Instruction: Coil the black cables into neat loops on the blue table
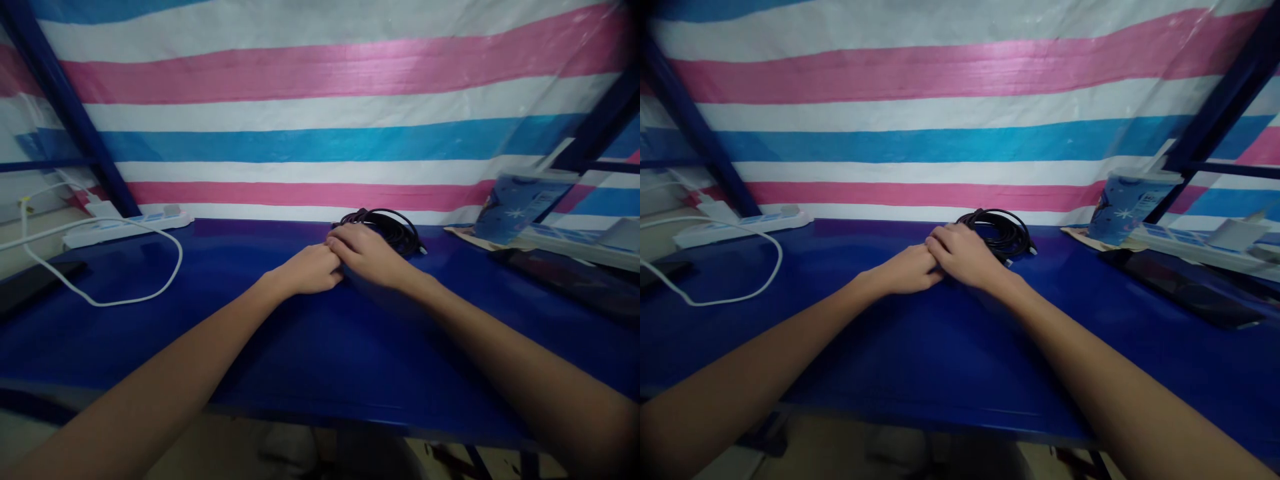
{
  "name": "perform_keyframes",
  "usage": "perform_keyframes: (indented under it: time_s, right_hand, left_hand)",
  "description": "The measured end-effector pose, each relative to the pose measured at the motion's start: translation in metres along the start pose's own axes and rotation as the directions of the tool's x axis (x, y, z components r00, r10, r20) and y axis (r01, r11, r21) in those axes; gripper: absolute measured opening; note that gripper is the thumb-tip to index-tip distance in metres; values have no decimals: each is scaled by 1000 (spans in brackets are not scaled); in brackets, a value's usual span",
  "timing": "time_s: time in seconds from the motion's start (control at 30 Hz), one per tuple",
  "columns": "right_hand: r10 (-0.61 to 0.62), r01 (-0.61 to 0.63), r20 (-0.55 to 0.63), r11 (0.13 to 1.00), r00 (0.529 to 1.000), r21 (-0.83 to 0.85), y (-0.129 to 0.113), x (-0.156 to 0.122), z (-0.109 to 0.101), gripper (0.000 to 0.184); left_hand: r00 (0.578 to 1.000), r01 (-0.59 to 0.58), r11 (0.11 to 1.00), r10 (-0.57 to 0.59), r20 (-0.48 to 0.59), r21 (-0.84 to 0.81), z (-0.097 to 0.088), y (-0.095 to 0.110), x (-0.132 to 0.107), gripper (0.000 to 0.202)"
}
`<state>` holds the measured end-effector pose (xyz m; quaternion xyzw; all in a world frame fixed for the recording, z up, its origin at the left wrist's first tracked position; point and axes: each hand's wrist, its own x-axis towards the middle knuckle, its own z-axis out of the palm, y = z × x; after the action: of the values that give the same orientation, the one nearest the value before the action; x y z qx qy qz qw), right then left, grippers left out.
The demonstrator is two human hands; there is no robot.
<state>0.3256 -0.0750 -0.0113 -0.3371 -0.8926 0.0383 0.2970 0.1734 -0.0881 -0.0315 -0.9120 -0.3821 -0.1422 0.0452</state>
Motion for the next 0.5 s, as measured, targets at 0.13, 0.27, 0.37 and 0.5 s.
perform_keyframes:
  time_s: [0.13, 0.27, 0.37, 0.5]
  right_hand:
    - [233, -261, -142, 936, 962, -236, 28, 1, -24, 24]
    - [443, -387, 66, 837, 894, -387, 58, -3, -28, 27]
    - [463, -389, 84, 818, 882, -424, 65, -4, -22, 17]
    - [480, -416, 68, 816, 875, -402, 64, -4, -20, 17]
  left_hand:
    - [987, -58, 998, 55, -151, -19, 0, -10, -1, 29]
    - [984, -17, 998, 7, -178, -56, -1, -19, -2, 28]
    - [986, -13, 998, 3, -166, -61, -1, -21, -2, 27]
    - [983, -17, 998, 4, -185, -68, -2, -19, -2, 30]
